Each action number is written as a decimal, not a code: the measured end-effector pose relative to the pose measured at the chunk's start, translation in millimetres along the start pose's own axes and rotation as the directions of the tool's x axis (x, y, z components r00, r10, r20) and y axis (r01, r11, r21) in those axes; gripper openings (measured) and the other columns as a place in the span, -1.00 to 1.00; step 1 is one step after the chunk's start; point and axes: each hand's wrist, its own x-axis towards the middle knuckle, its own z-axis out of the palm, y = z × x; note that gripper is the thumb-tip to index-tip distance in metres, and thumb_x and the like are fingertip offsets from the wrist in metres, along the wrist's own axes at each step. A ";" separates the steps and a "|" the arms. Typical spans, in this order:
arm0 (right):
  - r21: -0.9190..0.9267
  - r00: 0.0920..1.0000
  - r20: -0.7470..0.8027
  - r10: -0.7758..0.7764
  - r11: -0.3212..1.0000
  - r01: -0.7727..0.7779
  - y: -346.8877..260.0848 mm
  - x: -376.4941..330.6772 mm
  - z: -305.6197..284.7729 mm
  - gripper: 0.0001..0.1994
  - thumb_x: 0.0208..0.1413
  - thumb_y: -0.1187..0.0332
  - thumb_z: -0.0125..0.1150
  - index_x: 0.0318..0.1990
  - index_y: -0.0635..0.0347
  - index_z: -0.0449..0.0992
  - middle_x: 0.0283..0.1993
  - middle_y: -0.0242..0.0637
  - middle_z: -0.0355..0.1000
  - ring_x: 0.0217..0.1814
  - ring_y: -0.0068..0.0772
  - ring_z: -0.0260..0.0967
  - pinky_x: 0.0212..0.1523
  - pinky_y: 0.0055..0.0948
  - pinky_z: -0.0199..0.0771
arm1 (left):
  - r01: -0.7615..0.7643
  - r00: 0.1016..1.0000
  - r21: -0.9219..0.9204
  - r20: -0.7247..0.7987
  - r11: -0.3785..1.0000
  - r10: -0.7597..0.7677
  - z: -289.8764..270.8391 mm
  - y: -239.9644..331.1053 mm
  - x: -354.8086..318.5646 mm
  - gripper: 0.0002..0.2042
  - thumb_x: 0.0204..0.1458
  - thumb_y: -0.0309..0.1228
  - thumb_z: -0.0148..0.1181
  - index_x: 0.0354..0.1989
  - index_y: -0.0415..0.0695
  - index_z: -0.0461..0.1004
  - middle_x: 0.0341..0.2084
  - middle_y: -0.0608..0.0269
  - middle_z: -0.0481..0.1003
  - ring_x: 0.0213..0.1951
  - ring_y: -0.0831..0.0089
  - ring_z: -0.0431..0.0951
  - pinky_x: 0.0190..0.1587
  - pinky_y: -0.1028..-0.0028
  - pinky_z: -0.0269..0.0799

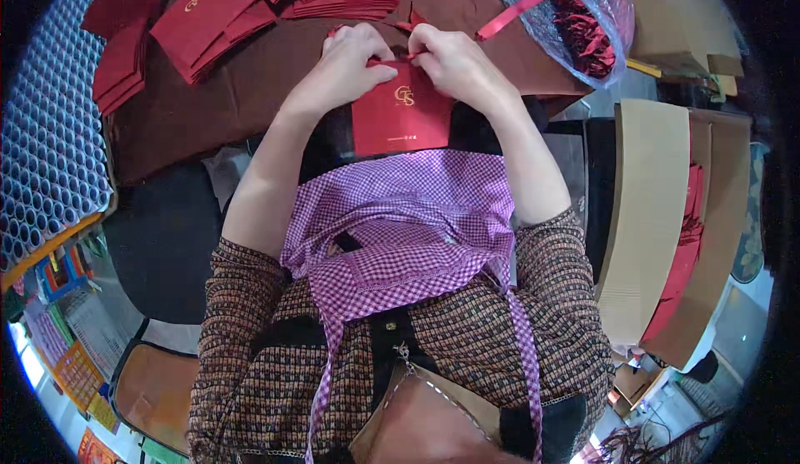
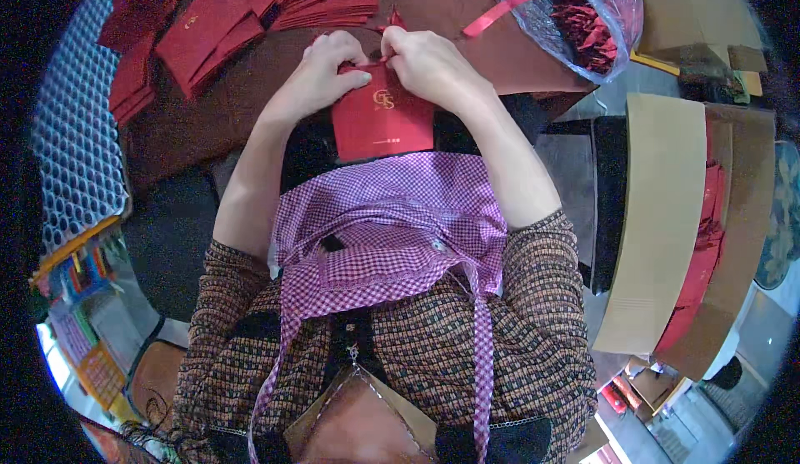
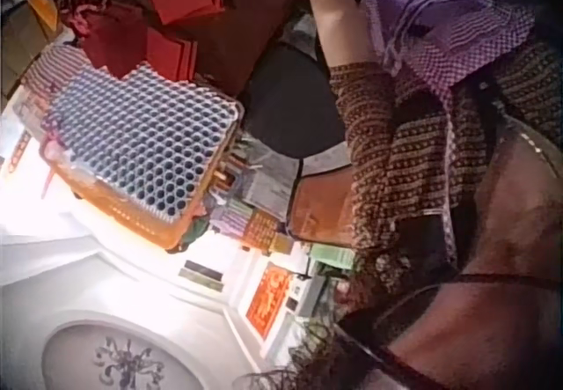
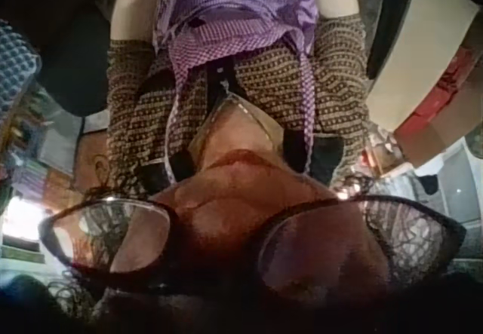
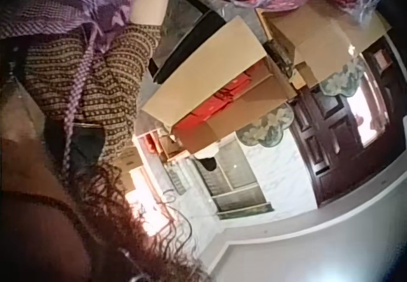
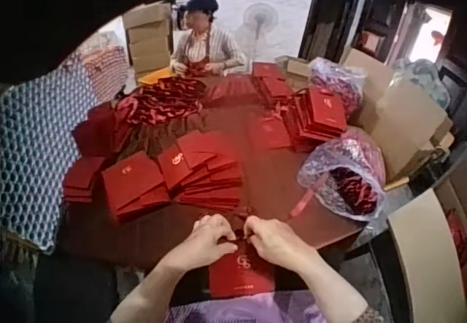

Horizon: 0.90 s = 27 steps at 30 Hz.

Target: Tying ribbons onto small red gift bags and organizing them on a table.

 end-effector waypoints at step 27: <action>0.060 0.911 -0.413 -0.002 0.998 0.030 -12.0 -26.1 66.2 -0.93 0.06 0.48 0.10 -0.33 0.30 0.42 -0.35 -0.01 0.43 -0.30 0.01 0.42 -0.28 -0.26 0.42 | 0.147 0.988 -0.337 0.007 0.930 -0.153 7.3 -12.9 -13.5 -0.77 -0.10 -0.51 0.20 -0.23 -0.29 0.45 -0.16 0.14 0.44 -0.06 0.35 0.44 0.03 0.44 0.31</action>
